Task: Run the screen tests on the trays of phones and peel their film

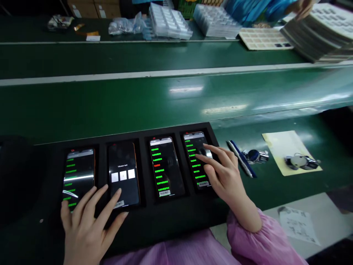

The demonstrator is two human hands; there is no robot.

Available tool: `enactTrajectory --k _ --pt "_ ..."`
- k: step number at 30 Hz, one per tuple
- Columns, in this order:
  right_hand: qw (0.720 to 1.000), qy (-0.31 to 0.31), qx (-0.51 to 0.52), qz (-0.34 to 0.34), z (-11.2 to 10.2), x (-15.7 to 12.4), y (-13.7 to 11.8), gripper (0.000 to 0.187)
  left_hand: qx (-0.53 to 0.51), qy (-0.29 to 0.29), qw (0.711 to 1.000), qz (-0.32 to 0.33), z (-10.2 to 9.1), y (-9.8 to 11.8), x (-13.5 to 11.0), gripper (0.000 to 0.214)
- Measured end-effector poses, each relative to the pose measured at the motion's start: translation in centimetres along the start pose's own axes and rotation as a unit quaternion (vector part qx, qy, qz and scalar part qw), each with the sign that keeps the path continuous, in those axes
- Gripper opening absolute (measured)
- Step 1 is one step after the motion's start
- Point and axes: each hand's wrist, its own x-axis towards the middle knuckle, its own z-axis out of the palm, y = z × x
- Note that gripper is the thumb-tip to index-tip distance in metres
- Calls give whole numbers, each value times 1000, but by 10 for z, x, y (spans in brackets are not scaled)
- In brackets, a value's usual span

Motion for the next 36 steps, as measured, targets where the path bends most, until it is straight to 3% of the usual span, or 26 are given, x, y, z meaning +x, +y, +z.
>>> enactTrajectory --k 7,13,17,21,28,36 --pt "1000 1 -7 -28 -5 -6 4 32 2 -2 1000 -7 0 0 0 37" --pt "997 59 41 26 -13 -22 7 34 -3 -1 1000 -4 0 0 1 35" --pt "998 27 55 11 -14 -35 9 33 -2 -3 1000 -7 0 0 2 36" --pt "999 16 48 -12 -9 -43 13 30 2 -15 1000 -9 -4 2 6 35" --pt "994 76 58 -47 6 -45 23 25 -10 -45 997 -63 -11 11 10 34" --pt "990 81 114 -7 16 -52 27 28 -24 -34 996 -82 -16 19 22 28"
